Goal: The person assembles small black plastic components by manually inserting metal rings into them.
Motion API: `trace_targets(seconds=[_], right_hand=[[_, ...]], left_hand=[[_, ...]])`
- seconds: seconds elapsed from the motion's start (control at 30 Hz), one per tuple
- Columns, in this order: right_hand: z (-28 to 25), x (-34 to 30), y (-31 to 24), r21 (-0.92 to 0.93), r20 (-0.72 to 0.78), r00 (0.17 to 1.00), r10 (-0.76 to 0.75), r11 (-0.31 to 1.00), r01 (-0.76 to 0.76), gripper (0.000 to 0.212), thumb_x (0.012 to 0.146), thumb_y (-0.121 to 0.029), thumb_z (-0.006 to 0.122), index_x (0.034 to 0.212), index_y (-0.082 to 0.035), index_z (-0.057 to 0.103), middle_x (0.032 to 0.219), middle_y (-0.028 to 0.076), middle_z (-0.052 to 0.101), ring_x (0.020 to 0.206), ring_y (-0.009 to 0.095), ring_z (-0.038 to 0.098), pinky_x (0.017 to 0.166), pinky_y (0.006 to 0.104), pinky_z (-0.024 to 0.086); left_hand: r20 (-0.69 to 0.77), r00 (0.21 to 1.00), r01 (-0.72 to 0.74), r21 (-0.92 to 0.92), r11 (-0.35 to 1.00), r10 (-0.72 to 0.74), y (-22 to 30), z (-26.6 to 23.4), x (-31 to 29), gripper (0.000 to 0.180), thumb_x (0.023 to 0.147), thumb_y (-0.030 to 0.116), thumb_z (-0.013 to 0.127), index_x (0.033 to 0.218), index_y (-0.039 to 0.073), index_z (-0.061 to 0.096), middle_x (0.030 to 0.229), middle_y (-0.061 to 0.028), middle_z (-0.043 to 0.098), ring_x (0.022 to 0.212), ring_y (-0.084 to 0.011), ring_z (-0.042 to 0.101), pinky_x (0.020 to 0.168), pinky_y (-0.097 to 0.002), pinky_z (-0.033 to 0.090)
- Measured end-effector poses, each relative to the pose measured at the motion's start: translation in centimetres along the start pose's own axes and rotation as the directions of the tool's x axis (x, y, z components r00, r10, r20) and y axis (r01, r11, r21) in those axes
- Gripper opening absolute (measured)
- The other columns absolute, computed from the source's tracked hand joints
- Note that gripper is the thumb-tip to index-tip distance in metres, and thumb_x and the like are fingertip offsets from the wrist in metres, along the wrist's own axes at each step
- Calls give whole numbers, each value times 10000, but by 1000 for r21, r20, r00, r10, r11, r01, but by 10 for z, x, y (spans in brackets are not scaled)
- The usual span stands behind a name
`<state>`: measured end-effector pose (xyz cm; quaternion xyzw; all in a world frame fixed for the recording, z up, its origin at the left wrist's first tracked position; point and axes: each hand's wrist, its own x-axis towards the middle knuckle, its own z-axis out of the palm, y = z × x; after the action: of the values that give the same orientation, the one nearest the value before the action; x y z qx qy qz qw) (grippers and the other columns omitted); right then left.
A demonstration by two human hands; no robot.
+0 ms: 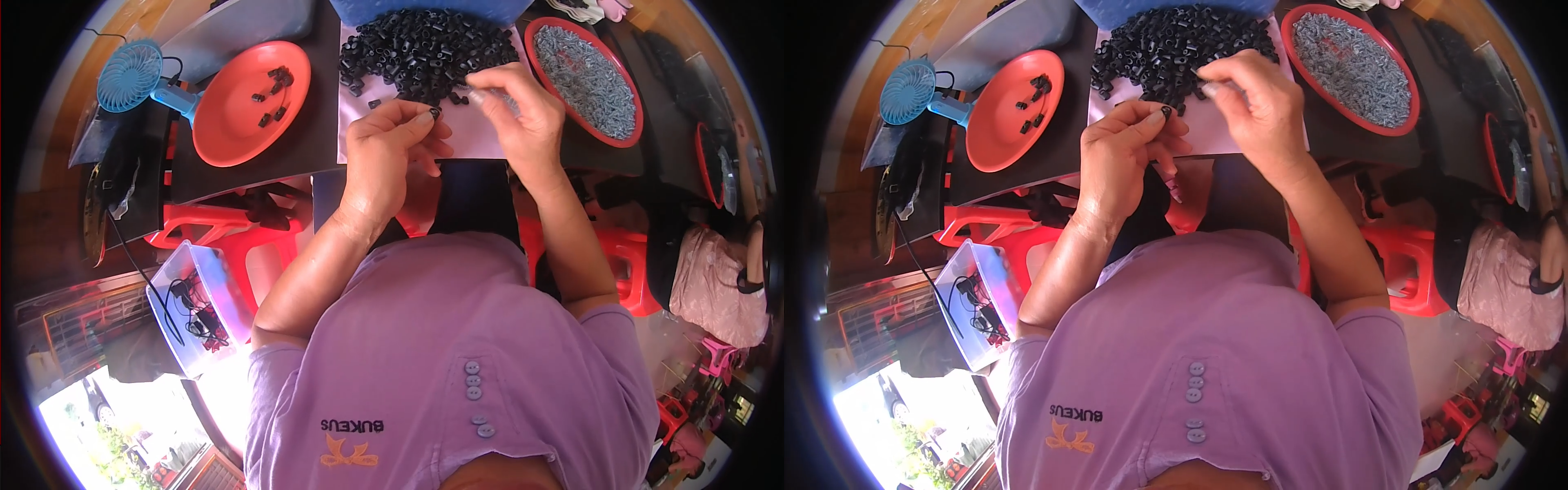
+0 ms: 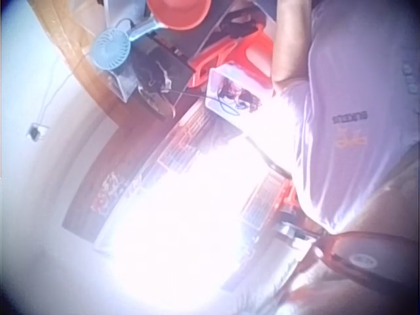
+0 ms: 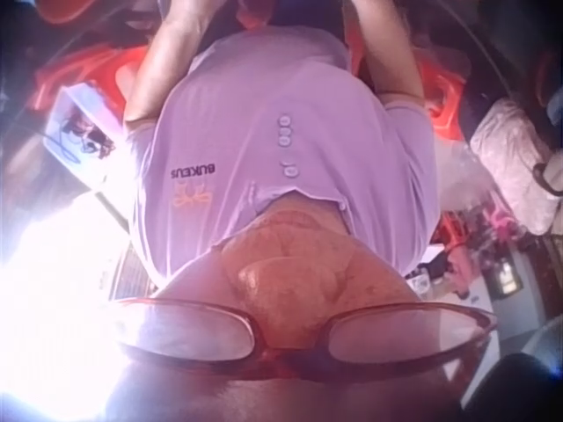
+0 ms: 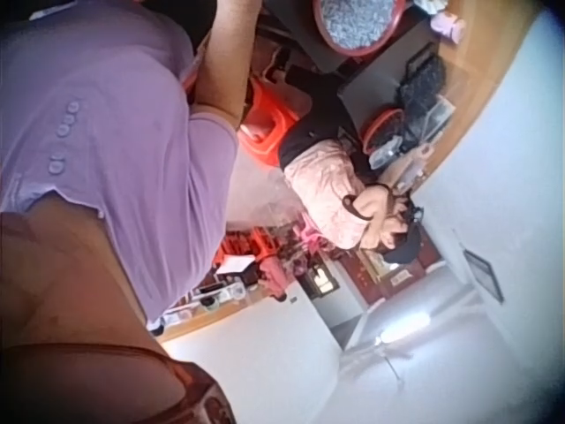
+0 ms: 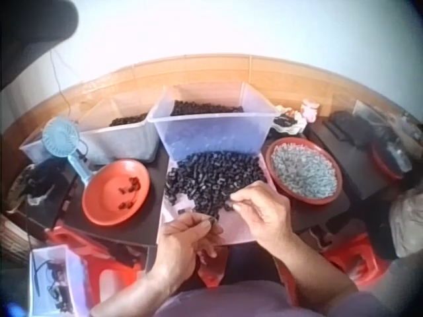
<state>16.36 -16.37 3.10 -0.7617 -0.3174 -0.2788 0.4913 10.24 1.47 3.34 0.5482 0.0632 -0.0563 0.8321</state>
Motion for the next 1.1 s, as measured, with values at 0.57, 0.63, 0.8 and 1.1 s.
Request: trace_targets(seconds=[0.57,0.63,0.8,1.1], right_hand=[[14,1,-19,56,-59,968,-244,967,247,181,690,-6,678,802,-148,674,772,7,624,778,243,610,691,399,433],[20,-6,-33,354,6,992,-130,927,119,170,702,3,671,831,-105,694,772,39,652,760,267,634,688,387,471],[23,-15,-47,627,180,945,273,708,-324,233,696,127,632,883,-3,681,832,89,696,790,189,670,703,315,543],[25,-27,-59,488,-53,984,169,865,-122,158,661,105,688,773,-5,668,756,83,694,726,209,678,670,328,531]], left_hand=[[-136,929,-358,-109,927,343,-6,-5,9,164,989,86,546,1006,-53,631,982,-159,683,845,-258,686,689,-316,559],[-84,942,-334,-181,925,324,-3,-4,24,201,1009,130,528,1000,-42,632,995,-178,685,959,-264,665,881,-375,518],[24,966,-248,-190,950,257,13,10,28,262,1047,174,450,1141,-40,568,1113,-166,650,1104,-330,632,988,-446,502],[68,962,-246,-203,948,264,14,19,14,256,1029,164,464,1121,-50,572,1107,-170,644,1106,-332,626,997,-429,494]])
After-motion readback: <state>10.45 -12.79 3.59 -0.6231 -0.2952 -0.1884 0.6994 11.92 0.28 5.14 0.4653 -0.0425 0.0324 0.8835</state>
